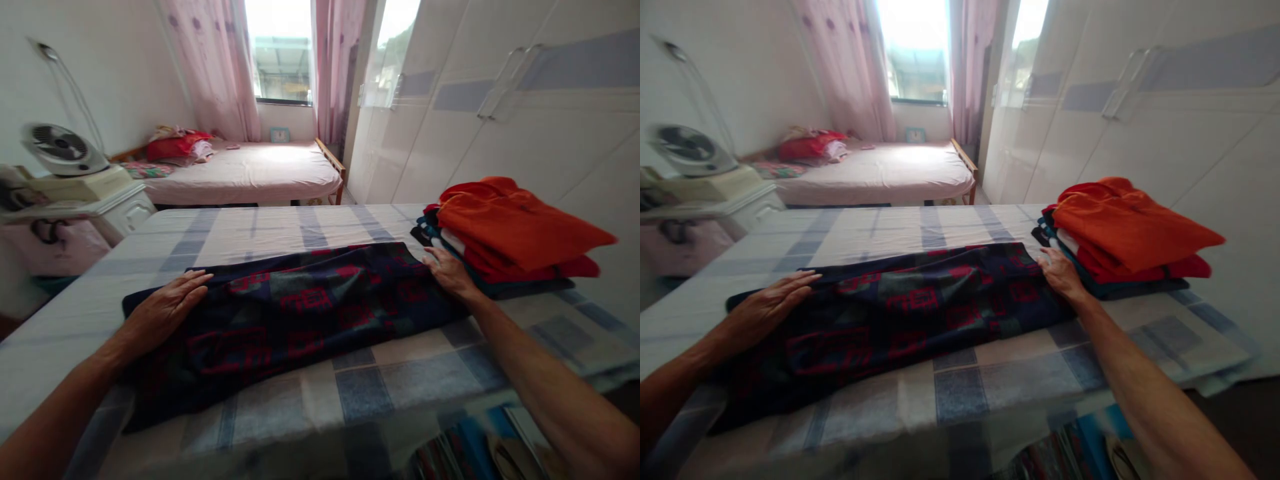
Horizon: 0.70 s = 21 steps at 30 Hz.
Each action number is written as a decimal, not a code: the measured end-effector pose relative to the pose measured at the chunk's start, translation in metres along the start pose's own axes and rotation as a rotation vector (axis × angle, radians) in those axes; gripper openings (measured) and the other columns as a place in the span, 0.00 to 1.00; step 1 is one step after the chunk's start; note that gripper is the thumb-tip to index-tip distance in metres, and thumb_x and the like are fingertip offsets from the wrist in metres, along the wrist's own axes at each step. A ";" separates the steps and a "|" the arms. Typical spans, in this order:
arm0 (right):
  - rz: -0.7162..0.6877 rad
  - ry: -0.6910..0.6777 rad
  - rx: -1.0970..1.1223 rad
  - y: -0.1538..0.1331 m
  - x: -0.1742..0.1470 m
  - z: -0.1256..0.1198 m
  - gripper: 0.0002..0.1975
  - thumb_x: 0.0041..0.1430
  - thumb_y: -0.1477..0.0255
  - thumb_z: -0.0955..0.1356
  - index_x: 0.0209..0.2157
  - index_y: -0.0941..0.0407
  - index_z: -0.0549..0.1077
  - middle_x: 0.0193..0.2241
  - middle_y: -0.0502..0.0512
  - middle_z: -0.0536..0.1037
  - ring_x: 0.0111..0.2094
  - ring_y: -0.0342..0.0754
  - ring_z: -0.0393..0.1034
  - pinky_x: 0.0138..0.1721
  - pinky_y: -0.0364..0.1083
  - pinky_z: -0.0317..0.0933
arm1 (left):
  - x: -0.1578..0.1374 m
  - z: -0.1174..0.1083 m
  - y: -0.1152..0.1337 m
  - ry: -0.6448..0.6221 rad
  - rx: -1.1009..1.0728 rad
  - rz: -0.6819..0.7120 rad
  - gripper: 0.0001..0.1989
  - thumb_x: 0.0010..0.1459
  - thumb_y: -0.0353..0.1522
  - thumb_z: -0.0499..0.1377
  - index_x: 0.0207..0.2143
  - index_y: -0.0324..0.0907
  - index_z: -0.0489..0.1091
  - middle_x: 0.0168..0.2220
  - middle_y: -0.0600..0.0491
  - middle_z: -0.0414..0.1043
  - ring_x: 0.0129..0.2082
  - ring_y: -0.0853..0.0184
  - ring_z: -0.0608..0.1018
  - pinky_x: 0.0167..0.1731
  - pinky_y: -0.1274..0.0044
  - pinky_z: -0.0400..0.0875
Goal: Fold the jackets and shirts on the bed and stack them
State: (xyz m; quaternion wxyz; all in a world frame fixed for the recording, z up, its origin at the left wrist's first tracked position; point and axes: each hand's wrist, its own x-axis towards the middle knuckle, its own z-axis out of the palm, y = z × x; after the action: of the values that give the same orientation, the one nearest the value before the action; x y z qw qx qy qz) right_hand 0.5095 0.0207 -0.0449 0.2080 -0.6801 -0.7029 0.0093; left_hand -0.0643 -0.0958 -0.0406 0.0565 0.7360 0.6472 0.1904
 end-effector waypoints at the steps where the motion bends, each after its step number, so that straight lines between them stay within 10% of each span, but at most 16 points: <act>1: 0.010 0.021 0.006 0.001 -0.009 -0.005 0.24 0.60 0.65 0.56 0.51 0.62 0.68 0.53 0.66 0.70 0.55 0.56 0.63 0.55 0.51 0.54 | -0.009 -0.009 0.003 0.046 -0.011 -0.034 0.27 0.59 0.47 0.44 0.52 0.44 0.68 0.56 0.52 0.67 0.58 0.58 0.66 0.60 0.66 0.55; 10: -0.046 0.108 0.050 0.044 -0.089 0.018 0.24 0.54 0.56 0.58 0.50 0.48 0.68 0.51 0.64 0.71 0.51 0.59 0.66 0.47 0.57 0.60 | -0.115 -0.024 0.039 0.348 -0.099 -0.255 0.17 0.59 0.43 0.51 0.41 0.45 0.73 0.44 0.51 0.74 0.49 0.63 0.73 0.53 0.72 0.64; 17: -0.106 0.134 -0.032 0.044 -0.093 0.029 0.26 0.54 0.55 0.56 0.50 0.51 0.67 0.49 0.65 0.72 0.51 0.60 0.65 0.49 0.56 0.60 | -0.131 0.006 0.054 0.235 0.122 -0.086 0.19 0.61 0.41 0.51 0.50 0.45 0.70 0.56 0.47 0.66 0.57 0.57 0.65 0.57 0.64 0.60; 21: -0.123 0.118 -0.055 0.040 -0.093 0.026 0.26 0.53 0.56 0.56 0.49 0.52 0.68 0.48 0.65 0.73 0.51 0.60 0.66 0.49 0.56 0.60 | -0.136 0.010 0.052 0.375 0.158 -0.164 0.17 0.62 0.39 0.49 0.46 0.42 0.72 0.52 0.46 0.69 0.55 0.58 0.67 0.55 0.65 0.62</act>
State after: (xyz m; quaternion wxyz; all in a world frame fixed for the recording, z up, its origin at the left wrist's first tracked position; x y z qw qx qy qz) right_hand 0.5385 -0.0586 -0.1061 0.2305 -0.6404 -0.7299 -0.0631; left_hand -0.0247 -0.2347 -0.0606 -0.1075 0.6348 0.7169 0.2673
